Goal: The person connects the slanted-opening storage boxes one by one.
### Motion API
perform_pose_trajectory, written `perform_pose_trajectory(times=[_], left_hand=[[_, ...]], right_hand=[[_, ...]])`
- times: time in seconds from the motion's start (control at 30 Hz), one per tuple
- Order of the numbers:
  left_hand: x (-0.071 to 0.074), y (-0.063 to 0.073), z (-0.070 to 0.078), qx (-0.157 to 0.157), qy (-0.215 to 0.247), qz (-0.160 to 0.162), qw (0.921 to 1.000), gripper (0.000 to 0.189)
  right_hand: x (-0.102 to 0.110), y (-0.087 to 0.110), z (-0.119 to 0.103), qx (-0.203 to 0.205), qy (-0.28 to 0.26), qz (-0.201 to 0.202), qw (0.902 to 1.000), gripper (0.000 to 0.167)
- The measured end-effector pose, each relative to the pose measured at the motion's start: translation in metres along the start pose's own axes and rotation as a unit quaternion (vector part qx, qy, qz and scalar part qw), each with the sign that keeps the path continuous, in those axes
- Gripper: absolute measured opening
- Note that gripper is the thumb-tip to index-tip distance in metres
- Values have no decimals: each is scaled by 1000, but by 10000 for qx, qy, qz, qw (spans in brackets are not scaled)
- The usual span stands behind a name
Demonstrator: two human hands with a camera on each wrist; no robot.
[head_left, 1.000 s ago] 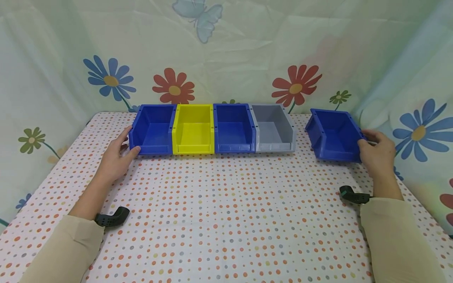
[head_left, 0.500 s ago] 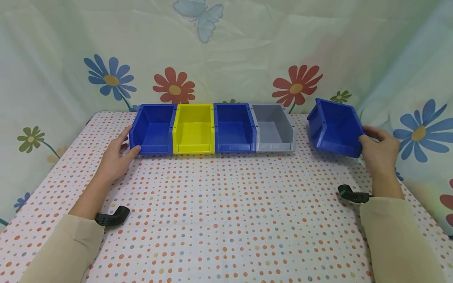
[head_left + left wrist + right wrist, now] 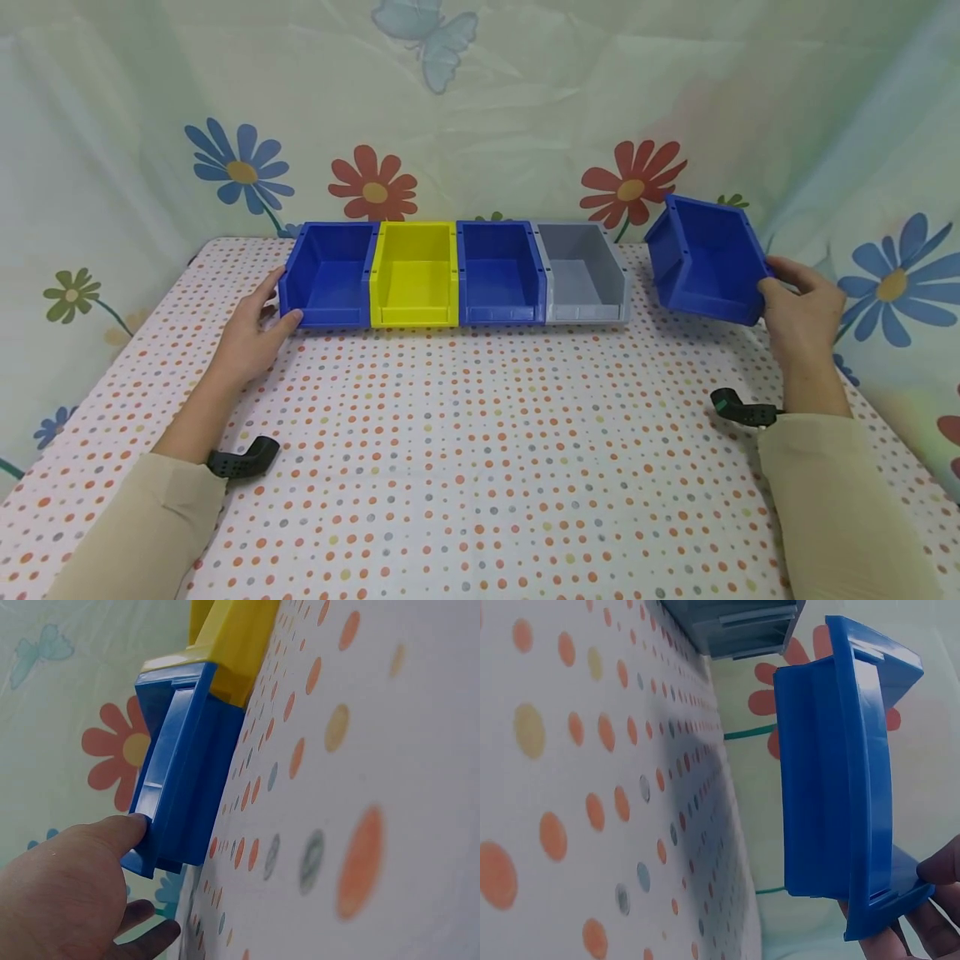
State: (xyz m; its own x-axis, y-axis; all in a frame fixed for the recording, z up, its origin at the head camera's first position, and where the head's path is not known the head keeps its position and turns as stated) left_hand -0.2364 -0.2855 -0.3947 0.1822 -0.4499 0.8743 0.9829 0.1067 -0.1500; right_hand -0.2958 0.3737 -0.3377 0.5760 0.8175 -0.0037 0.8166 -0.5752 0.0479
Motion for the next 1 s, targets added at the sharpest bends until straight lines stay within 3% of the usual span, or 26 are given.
perform_pose_trajectory(times=[0.17, 0.33, 0.63, 1.0], left_hand=[[-2, -1, 0, 16, -31, -29, 10000, 73], [-2, -1, -1, 87, -27, -44, 9999, 73], [-1, 0, -2, 102, 9, -11, 9999, 73], [-1, -1, -1, 98, -44, 9, 9999, 74]], right_hand=[[-5, -1, 0, -156, -406, 46, 9990, 47], [-14, 0, -2, -29, -353, -70, 9993, 45], [-27, 0, -5, 225, -1018, -287, 9941, 46], [-35, 1, -3, 373, -230, -258, 9987, 46]])
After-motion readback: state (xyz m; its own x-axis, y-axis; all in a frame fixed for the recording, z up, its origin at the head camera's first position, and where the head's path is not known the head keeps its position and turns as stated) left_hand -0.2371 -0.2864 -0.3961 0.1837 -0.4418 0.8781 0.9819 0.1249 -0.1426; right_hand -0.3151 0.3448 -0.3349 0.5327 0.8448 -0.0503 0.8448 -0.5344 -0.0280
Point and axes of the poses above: each hand's wrist, its own y-axis away from the middle knuckle, its own x-axis out of the back of the hand, z = x × y, the point moved 1 cm from there along -y, towards the middle knuckle, and after that the axes turned 15 degrees about -y, right-handed, at the moved point
